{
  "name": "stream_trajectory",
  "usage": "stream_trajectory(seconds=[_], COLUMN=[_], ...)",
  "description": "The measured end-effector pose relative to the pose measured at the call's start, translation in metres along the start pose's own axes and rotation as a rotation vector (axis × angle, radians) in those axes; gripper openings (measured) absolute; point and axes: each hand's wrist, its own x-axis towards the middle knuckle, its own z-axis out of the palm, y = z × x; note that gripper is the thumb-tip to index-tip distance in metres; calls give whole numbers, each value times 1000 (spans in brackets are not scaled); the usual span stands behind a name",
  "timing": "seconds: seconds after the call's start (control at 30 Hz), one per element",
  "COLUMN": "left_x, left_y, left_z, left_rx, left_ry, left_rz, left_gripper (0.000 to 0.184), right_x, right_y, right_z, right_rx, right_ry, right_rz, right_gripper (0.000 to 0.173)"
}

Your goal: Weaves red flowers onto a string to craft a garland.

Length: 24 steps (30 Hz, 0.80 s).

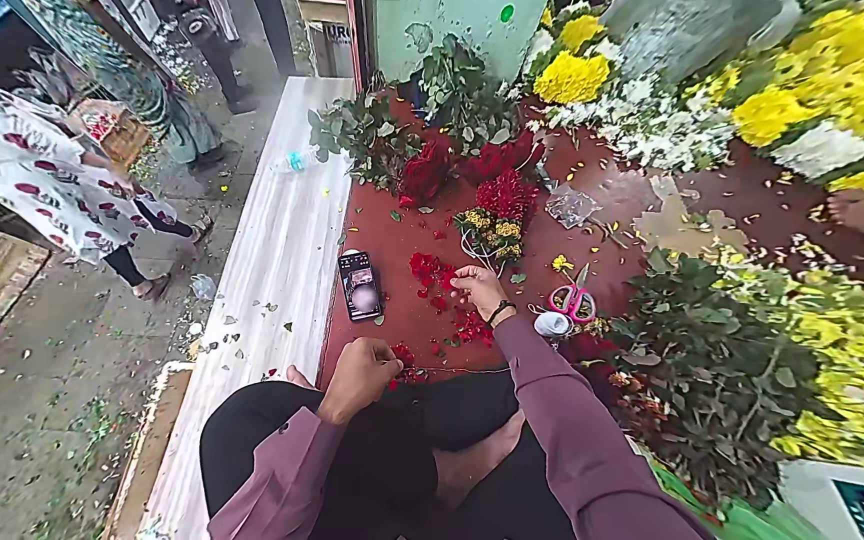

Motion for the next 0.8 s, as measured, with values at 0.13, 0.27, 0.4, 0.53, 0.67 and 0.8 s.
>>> stream_trajectory(seconds=[0.13, 0.27, 0.4, 0.53, 0.67, 0.8], left_x=[-1, 1, 0, -1, -2, -1], left_y=[2, 0, 2, 3, 3, 2], left_z=[-1, 0, -1, -2, -3, -3], left_rx=[-7, 19, 29, 12, 24, 25], left_ry=[-14, -11, -2, 7, 17, 27], left_rz=[-11, -12, -20, -6, -1, -10], left_gripper=[16, 17, 17, 17, 16, 16], right_x=[-1, -9, -26, -48, -71, -94], right_y=[-4, -4, -4, -15, -24, -31], right_z=[2, 1, 3, 12, 21, 33], right_rx=[9, 25, 53, 17, -105, -70], right_ry=[-47, -60, -73, -67, -22, 2], right_rz=[-34, -99, -108, -244, -320, -381], right_gripper=[21, 16, 27, 32, 19, 11])
